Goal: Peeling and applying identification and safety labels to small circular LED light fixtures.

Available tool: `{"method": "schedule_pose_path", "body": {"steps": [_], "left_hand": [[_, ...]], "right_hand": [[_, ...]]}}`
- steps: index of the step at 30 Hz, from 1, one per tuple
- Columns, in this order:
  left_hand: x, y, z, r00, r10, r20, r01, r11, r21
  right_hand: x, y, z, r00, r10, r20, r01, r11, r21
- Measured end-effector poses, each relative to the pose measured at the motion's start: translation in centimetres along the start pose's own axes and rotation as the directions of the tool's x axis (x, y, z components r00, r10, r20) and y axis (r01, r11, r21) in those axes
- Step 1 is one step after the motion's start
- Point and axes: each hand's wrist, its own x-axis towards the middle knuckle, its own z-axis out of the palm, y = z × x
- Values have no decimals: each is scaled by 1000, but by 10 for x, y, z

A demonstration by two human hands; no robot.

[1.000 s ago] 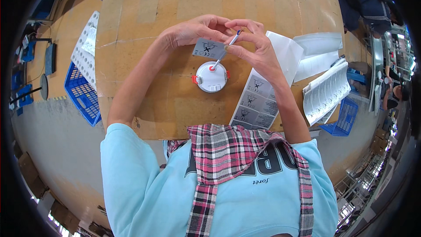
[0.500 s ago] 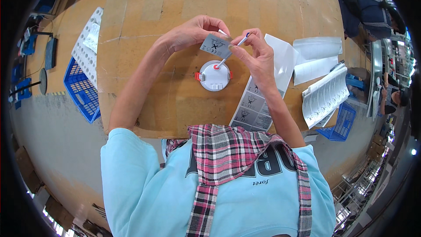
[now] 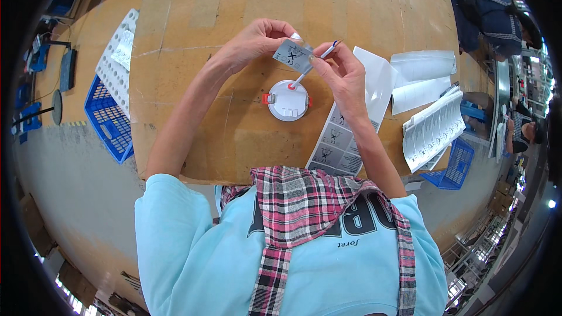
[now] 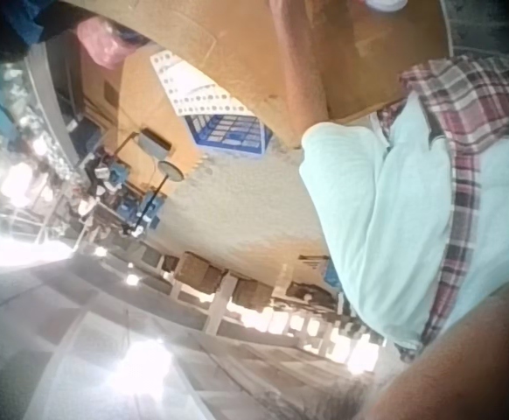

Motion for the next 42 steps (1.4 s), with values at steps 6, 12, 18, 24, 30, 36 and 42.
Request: {"method": "schedule_pose_path", "body": {"steps": [6,12,18,24,30,36,42], "left_hand": [[-1,-2,-3,1000,12,-1,-12,999,-33],[0,-12,-7,997,68,29,-65,994,-93],[-1,-12,-7,999,39,25,-36,994,-100],[-4,-2,-1,999,49,-15,-51,995,-86],[-4,-4,-2,997,59,-45,-62,996,-64],[-4,2,1,996,67,-61,-71,996,-60],[-6,1,1,995,64,-71,-67,997,-43]], "right_hand": [[0,-1,3,999,36,-6,-36,999,36],[-2,0,4,999,34,-25,-33,999,42],[-3,1,5,999,34,-21,-34,999,26],[-4,-1,7,998,18,-54,-19,1000,-20],[-4,0,11,998,26,-65,-25,1000,18],[-5,-1,12,996,13,-87,-11,1000,23],[-5,0,16,993,-2,-120,4,1000,16]]}}
